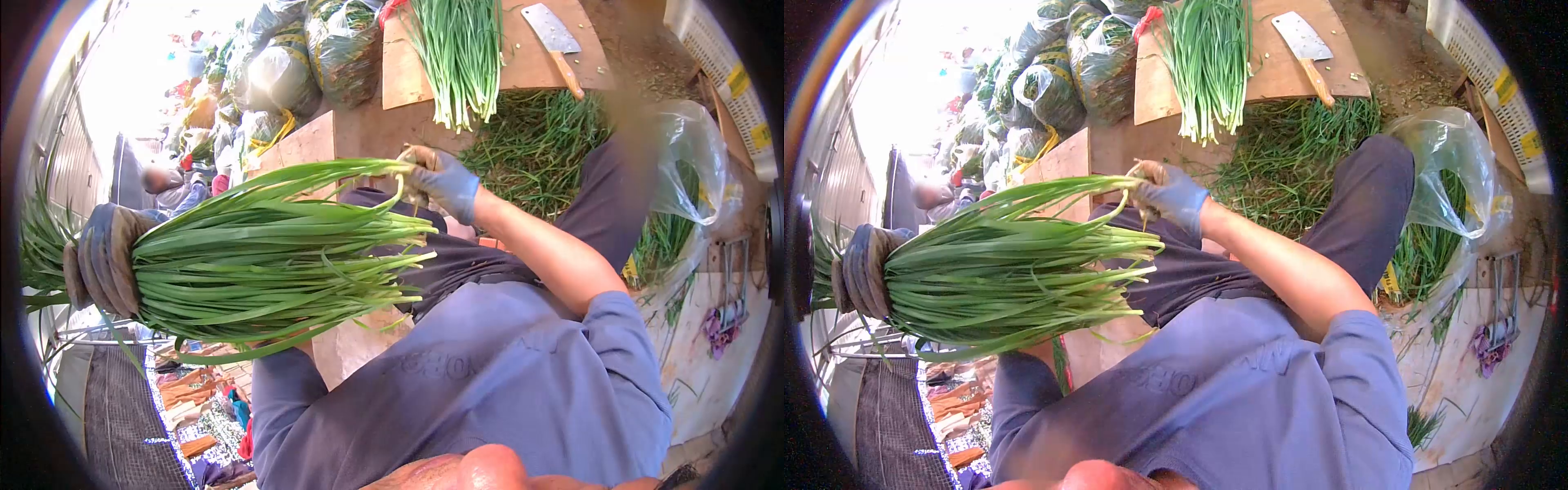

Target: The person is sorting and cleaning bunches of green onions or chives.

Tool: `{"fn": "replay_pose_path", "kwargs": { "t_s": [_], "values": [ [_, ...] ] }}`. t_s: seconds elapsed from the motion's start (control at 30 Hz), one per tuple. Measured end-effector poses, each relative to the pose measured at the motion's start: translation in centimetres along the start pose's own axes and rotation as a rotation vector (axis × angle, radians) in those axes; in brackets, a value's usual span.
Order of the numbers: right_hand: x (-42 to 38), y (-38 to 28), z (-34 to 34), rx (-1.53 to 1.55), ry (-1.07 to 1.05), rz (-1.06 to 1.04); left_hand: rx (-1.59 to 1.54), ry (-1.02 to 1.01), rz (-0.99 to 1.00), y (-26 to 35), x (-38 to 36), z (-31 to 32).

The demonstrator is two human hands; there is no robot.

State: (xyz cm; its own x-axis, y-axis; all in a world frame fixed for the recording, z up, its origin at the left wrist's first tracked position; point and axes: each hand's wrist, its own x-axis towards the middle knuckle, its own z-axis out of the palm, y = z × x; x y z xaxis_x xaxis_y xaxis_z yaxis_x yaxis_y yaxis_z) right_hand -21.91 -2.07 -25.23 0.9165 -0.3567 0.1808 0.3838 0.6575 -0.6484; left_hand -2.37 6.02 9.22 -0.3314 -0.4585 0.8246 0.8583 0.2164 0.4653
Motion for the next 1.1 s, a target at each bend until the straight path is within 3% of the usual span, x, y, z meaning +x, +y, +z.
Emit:
{"fn": "replay_pose_path", "kwargs": {
  "t_s": [0.13,0.27,0.3,0.43,0.53,0.6,0.67,0.7,0.87,0.93,1.03,1.1],
  "values": [
    [-0.4,-0.8,0.5,0.416,0.210,-0.048,0.012,0.045,0.010,1.1,-0.1,-0.5],
    [-0.9,-0.9,0.2,0.628,0.082,-0.232,0.049,0.138,0.025,2.3,-0.8,-1.9],
    [-0.8,-1.6,0.4,0.584,0.027,-0.298,0.063,0.182,0.029,2.7,-1.1,-2.2],
    [-1.7,-5.1,0.3,-0.166,0.312,-0.290,0.171,0.421,0.041,5.2,-1.8,-3.3],
    [-1.4,-6.2,1.3,-0.051,0.302,-0.367,0.236,0.549,0.048,6.2,-2.5,-3.6],
    [-0.2,-5.2,1.4,-0.194,0.454,-0.566,0.259,0.593,0.052,6.3,-2.9,-3.4],
    [-1.2,-5.9,0.8,0.176,0.362,-0.337,0.262,0.613,0.059,6.1,-3.1,-2.8],
    [-1.1,-5.9,0.9,0.307,0.343,-0.345,0.261,0.620,0.059,5.9,-3.1,-2.6],
    [-0.2,-4.5,0.7,0.152,0.348,-0.332,0.290,0.566,-0.014,4.4,-2.7,-1.6],
    [0.2,-3.9,1.0,0.038,0.377,-0.344,0.362,0.593,-0.139,4.2,-1.9,-1.1],
    [0.0,-4.1,2.0,-0.026,0.275,-0.373,0.093,0.389,0.040,4.7,-2.7,-2.6],
    [0.0,-4.6,2.9,-0.044,0.281,-0.373,0.173,0.445,0.049,4.9,-2.9,-1.8]
  ]
}}
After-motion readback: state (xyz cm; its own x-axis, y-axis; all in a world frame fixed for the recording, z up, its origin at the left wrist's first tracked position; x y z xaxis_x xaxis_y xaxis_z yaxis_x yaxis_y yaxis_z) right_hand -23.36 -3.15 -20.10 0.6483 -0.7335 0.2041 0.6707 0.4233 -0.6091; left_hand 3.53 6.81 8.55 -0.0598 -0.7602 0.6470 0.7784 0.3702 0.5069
